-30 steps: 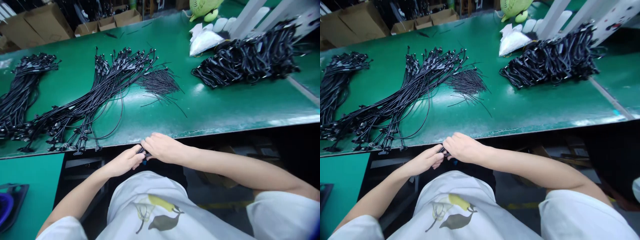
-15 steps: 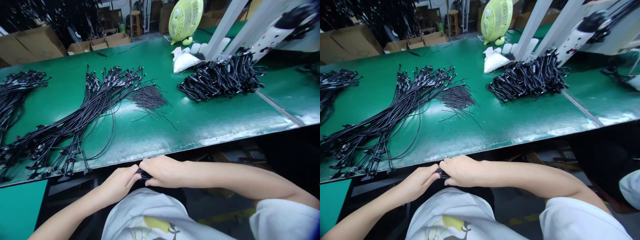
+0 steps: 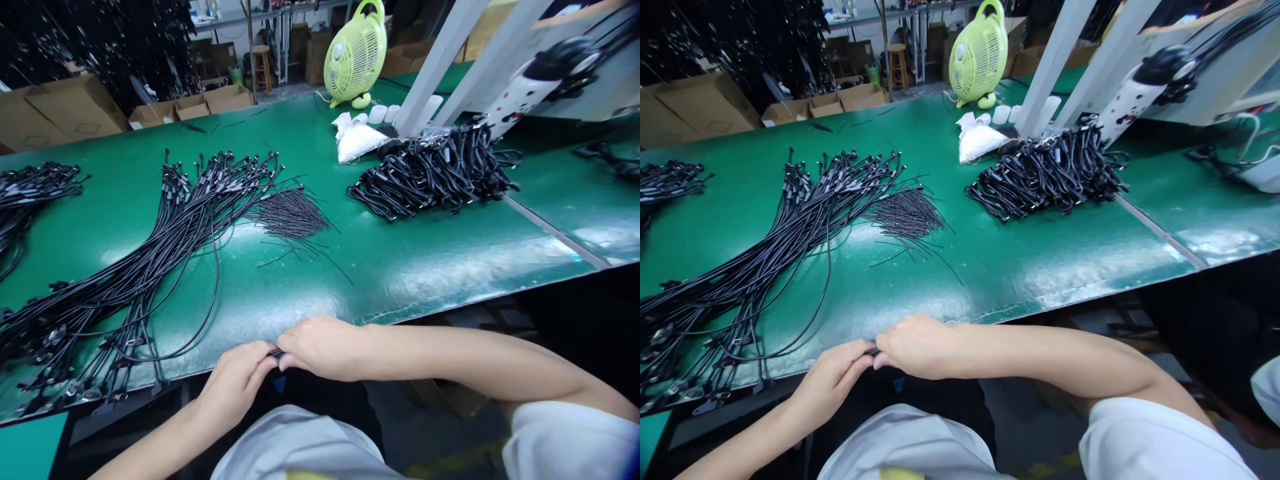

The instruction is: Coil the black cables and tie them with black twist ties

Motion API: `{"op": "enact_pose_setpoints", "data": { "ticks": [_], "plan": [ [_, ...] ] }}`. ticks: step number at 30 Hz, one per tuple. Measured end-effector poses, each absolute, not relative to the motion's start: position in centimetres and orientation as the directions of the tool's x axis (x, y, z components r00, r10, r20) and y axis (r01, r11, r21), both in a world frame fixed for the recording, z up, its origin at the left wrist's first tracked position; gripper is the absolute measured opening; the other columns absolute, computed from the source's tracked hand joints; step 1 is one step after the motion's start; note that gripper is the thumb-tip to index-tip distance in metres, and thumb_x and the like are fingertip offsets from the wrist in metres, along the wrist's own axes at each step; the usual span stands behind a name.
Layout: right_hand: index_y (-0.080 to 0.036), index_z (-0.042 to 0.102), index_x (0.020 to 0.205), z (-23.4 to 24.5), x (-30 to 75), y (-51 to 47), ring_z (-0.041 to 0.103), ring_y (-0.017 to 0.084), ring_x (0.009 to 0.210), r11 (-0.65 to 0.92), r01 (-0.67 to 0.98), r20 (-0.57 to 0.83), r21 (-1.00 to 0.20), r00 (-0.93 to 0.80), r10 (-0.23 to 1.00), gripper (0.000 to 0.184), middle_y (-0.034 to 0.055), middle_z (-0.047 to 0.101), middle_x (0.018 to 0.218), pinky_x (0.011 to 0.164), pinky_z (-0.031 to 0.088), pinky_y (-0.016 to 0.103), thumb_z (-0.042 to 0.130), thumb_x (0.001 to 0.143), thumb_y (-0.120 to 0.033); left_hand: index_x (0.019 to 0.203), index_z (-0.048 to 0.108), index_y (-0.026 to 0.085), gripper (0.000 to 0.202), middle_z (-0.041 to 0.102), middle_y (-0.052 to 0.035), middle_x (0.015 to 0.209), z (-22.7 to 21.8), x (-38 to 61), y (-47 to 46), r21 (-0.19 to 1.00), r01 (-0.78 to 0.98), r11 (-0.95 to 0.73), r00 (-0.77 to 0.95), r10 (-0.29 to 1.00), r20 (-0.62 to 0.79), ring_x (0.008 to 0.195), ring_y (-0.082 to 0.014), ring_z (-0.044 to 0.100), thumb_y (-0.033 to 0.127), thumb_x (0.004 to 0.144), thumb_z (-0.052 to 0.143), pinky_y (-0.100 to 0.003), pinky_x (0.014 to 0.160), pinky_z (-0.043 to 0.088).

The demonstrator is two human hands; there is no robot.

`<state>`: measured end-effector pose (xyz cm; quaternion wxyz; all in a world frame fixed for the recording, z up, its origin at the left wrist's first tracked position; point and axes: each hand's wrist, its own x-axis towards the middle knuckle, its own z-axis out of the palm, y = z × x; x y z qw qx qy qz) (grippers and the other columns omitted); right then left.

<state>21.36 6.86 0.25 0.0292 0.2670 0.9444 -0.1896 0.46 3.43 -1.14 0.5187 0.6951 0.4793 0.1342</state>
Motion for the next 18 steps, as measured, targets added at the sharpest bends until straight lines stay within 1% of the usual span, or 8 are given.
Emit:
{"op": "enact_pose_setpoints", "data": {
  "ticks": [2,5,7,9,11,13,15,18],
  "plan": [
    [-0.015,0.059,0.091,-0.4,21.0,7.4,0.059,0.016,0.068,0.773,0.523,-0.126,-0.359,-0.848,0.515,0.032,0.0048,0.065,0.079,0.056,0.035,0.026,0.037,0.101,-0.037,0.091,0.062,0.021,0.029,0.061,-0.0021,0.083,-1.1,0.4,4.1,0.854,0.520,0.018,0.500,0.804,-0.321,0.075,-0.0163,0.051,0.042,0.095,0.043,-0.027,0.071,0.037],
    [-0.015,0.059,0.091,-1.1,20.5,8.1,0.058,0.017,0.072,0.851,0.452,0.030,-0.269,-0.879,0.476,0.026,0.0060,0.064,0.081,0.059,0.037,0.028,0.039,0.100,-0.029,0.083,0.058,0.018,0.039,0.049,0.0012,0.069,-1.3,0.2,5.1,0.897,0.402,0.183,0.558,0.728,-0.398,0.064,-0.0136,0.042,0.049,0.095,0.038,-0.025,0.062,0.035],
    [-0.016,0.060,0.092,-1.1,20.9,9.0,0.058,0.017,0.073,0.875,0.409,0.082,-0.259,-0.893,0.442,0.028,0.0055,0.063,0.081,0.062,0.040,0.028,0.043,0.099,-0.036,0.079,0.056,0.017,0.043,0.042,0.0028,0.063,-1.7,-0.2,5.3,0.900,0.343,0.268,0.561,0.710,-0.425,0.060,-0.0124,0.038,0.054,0.093,0.039,-0.025,0.059,0.033],
    [-0.018,0.060,0.101,-0.8,22.4,10.2,0.060,0.017,0.081,0.825,0.463,0.124,-0.324,-0.844,0.522,0.032,0.0057,0.064,0.089,0.068,0.043,0.028,0.047,0.095,-0.047,0.078,0.056,0.016,0.044,0.040,0.0035,0.060,-2.3,-0.8,5.3,0.897,0.295,0.329,0.502,0.746,-0.439,0.058,-0.0117,0.037,0.055,0.091,0.042,-0.025,0.058,0.031],
    [-0.019,0.058,0.110,-0.9,24.9,11.4,0.060,0.018,0.090,0.667,0.640,0.167,-0.380,-0.662,0.731,0.034,0.0068,0.064,0.099,0.074,0.045,0.028,0.052,0.093,-0.048,0.079,0.056,0.015,0.042,0.039,0.0040,0.058,-2.8,-1.7,5.2,0.900,0.210,0.382,0.390,0.811,-0.436,0.056,-0.0109,0.035,0.054,0.091,0.046,-0.025,0.057,0.029],
    [-0.018,0.057,0.108,-1.4,27.9,12.4,0.060,0.019,0.088,0.407,0.835,0.170,-0.370,-0.370,0.913,0.029,0.0079,0.062,0.102,0.071,0.044,0.028,0.054,0.092,-0.042,0.080,0.057,0.015,0.039,0.037,0.0043,0.058,-3.2,-2.5,5.1,0.904,0.103,0.415,0.270,0.863,-0.427,0.056,-0.0103,0.034,0.051,0.090,0.049,-0.025,0.056,0.029],
    [-0.017,0.057,0.098,-2.4,30.2,12.9,0.058,0.018,0.078,0.198,0.922,0.109,-0.332,-0.171,0.979,0.022,0.0069,0.060,0.096,0.063,0.041,0.027,0.057,0.090,-0.037,0.081,0.057,0.015,0.037,0.037,0.0041,0.059,-3.5,-2.8,5.2,0.904,0.018,0.427,0.198,0.885,-0.422,0.056,-0.0099,0.033,0.049,0.090,0.051,-0.025,0.056,0.030],
    [-0.019,0.056,0.086,-3.7,31.3,13.5,0.054,0.015,0.069,0.106,0.940,0.005,-0.323,-0.111,0.994,0.012,0.0033,0.058,0.085,0.060,0.037,0.025,0.055,0.088,-0.030,0.081,0.059,0.014,0.035,0.038,0.0033,0.060,-3.9,-2.4,5.4,0.909,-0.029,0.416,0.206,0.892,-0.402,0.057,-0.0097,0.034,0.047,0.090,0.052,-0.025,0.057,0.032]
  ]
}}
